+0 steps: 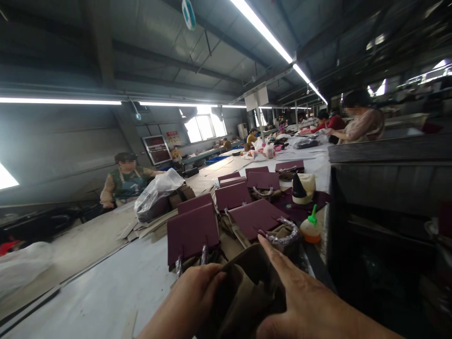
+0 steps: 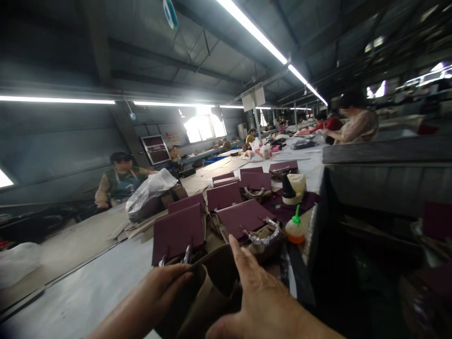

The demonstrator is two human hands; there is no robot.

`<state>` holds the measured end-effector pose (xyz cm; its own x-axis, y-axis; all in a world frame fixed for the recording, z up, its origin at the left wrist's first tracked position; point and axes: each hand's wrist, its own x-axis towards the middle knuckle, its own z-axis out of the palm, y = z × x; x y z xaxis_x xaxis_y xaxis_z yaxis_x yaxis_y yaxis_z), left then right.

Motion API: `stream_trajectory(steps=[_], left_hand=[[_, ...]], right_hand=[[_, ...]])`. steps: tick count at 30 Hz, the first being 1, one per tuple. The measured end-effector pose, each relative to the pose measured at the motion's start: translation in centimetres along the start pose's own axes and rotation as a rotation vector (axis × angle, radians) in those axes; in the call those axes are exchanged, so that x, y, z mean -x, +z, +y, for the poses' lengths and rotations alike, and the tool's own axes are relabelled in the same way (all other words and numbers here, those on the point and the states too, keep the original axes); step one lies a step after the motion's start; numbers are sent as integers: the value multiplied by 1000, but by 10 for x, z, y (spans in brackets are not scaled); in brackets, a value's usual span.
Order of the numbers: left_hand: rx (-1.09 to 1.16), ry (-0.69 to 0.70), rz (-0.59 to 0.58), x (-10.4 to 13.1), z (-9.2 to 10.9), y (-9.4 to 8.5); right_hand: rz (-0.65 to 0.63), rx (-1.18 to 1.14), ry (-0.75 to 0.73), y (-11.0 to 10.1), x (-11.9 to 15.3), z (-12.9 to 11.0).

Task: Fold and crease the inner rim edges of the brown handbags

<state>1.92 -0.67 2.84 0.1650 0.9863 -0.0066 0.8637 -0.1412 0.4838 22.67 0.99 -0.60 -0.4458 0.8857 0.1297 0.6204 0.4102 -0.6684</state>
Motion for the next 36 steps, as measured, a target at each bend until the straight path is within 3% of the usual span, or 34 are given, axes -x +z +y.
stream_trajectory(steps=[6, 12, 17, 19, 20, 22, 24, 25, 27, 30, 36], left_hand=[[-234, 75, 91, 1, 11, -1], [-270, 69, 106, -1, 17, -14], [-78, 88, 72, 4, 15, -1], [-39, 75, 56, 6, 16, 8], [-41, 60, 59, 7, 18, 13], [-89, 29, 73, 9, 22, 18], [-170, 17, 84, 9, 27, 18], [-210, 20, 84, 9, 29, 17], [-258, 22, 89, 8, 34, 16], [-294, 57, 69, 8, 39, 15], [-496, 158, 151, 3, 42, 18]], right_hand=[[64, -218, 61, -3, 13, 20], [-128, -6, -68, -50, -2, 22], [-321, 53, -51, -80, -15, 22], [-323, 53, -14, -77, -15, 24], [-247, 70, -9, -73, -13, 24], [20, 199, -70, -63, -3, 17], [276, 449, -262, -52, 12, 1], [249, 535, -416, -47, 21, -9], [61, 561, -643, -37, 38, -27], [-125, 453, -711, -23, 58, -41], [-186, 325, -797, -5, 70, -16]])
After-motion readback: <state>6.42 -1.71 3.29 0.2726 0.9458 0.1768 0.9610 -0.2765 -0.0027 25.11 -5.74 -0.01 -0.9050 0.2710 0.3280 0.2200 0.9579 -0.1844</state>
